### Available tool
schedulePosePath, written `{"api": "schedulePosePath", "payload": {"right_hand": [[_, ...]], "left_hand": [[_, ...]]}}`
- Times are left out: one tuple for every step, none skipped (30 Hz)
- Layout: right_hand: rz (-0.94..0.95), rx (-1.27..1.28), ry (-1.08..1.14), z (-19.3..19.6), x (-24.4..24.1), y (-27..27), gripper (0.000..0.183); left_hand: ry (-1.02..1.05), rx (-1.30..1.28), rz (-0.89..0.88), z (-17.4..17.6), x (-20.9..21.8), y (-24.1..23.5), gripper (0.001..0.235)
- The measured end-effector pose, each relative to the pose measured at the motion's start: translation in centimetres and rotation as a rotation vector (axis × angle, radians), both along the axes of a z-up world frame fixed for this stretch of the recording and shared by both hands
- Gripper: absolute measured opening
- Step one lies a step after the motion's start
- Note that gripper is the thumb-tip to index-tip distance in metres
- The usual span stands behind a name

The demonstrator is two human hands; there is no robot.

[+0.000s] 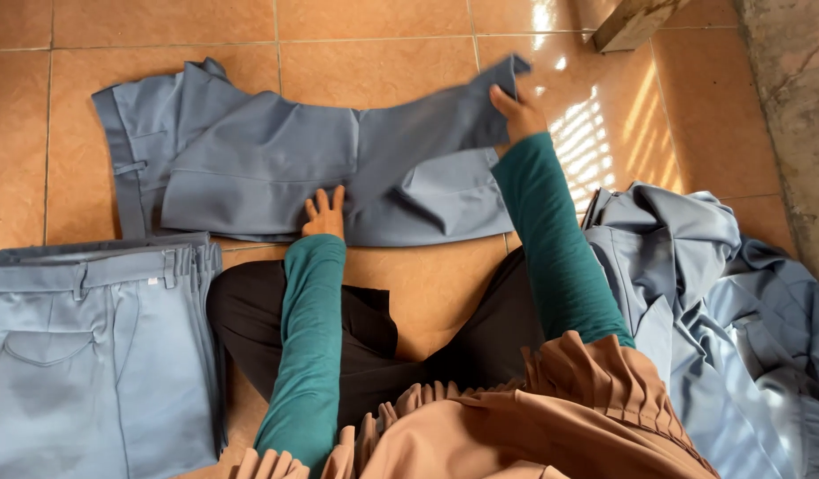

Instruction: The person sits on a tiled floor and folds several pairs of light blue trousers by hand. They smooth each pair, fold the legs together, and then fold the garment into a compact rectangle before stacking it with the others.

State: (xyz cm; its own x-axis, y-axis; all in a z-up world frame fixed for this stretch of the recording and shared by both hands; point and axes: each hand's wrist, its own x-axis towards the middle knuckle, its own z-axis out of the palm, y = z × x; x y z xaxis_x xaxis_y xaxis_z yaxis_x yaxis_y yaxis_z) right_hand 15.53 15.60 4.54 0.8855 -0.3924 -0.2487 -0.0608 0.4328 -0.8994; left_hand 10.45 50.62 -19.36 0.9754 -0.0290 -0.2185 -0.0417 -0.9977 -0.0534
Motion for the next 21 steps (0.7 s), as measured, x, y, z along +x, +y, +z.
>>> {"api": "schedulePosePath", "payload": {"right_hand": [[-0.004,0.000,-0.001,3.4,-1.2,1.4,0.028],[0.082,0.049,-0.069,6.8,-2.4,2.9,0.025],[0.174,0.097,-0.136,10.1,-3.4,4.6,0.023],[0.175,0.096,-0.137,10.9,-4.3,4.8,0.023],[0.081,0.131,-0.089,11.6,-5.4,5.1,0.036],[-0.013,0.166,-0.041,12.3,-6.5,5.4,0.049],[-0.010,0.167,-0.041,6.0,-5.2,1.2,0.049],[-0.009,0.183,-0.085,-0.6,-4.8,-2.7,0.048],[-0.013,0.200,-0.126,-7.5,-5.4,-6.0,0.049],[-0.015,0.203,-0.124,-15.2,-7.7,-9.9,0.049],[0.130,-0.311,0.284,-21.1,-8.1,-13.4,0.055],[0.278,-0.824,0.692,-25.2,-5.5,-16.6,0.067],[0.279,-0.819,0.692,-28.5,-6.4,-17.1,0.067],[0.243,-0.852,0.790,-31.8,-7.3,-17.6,0.055],[0.206,-0.886,0.889,-35.1,-8.2,-18.0,0.045],[0.208,-0.881,0.889,-35.5,-7.7,-17.8,0.045],[0.160,-0.850,0.847,-35.9,-7.1,-17.6,0.042],[0.113,-0.818,0.804,-36.2,-6.5,-17.5,0.040],[0.109,-0.813,0.798,-32.5,-6.9,-16.1,0.040],[-0.002,-0.593,0.567,-28.7,-7.3,-14.8,0.034],[-0.106,-0.374,0.342,-25.2,-8.2,-13.5,0.028]], "left_hand": [[-0.001,0.000,-0.004,-1.1,0.2,0.6,0.091],[-0.445,0.108,0.031,-2.3,0.5,1.4,0.066],[-0.889,0.216,0.078,-3.4,0.8,2.2,0.043],[-0.890,0.217,0.079,-1.2,0.7,3.1,0.043],[-0.616,-0.078,0.226,0.9,0.3,4.1,0.051],[-0.331,-0.365,0.366,3.0,-0.1,5.1,0.062],[-0.333,-0.363,0.370,5.9,-1.5,5.4,0.062],[-0.271,-0.388,0.374,8.7,-2.8,5.6,0.060],[-0.205,-0.411,0.375,11.5,-4.3,5.7,0.059],[-0.203,-0.408,0.374,10.6,-4.6,5.7,0.059],[-0.044,-0.299,0.290,9.5,-5.1,5.7,0.058],[0.115,-0.190,0.205,8.5,-5.7,5.8,0.058],[0.114,-0.185,0.204,8.9,-5.8,5.2,0.058],[0.227,-0.129,0.176,9.3,-5.8,4.5,0.064],[0.340,-0.074,0.149,9.7,-5.9,3.9,0.069],[0.341,-0.069,0.149,7.6,-5.3,3.9,0.069],[0.364,-0.074,0.101,5.4,-4.5,3.9,0.067],[0.388,-0.080,0.054,3.3,-3.7,3.9,0.066],[0.381,-0.075,0.051,2.2,-3.6,3.7,0.066],[0.345,-0.088,0.073,1.0,-3.4,3.6,0.068],[0.316,-0.102,0.097,-0.3,-3.7,3.4,0.072]]}}
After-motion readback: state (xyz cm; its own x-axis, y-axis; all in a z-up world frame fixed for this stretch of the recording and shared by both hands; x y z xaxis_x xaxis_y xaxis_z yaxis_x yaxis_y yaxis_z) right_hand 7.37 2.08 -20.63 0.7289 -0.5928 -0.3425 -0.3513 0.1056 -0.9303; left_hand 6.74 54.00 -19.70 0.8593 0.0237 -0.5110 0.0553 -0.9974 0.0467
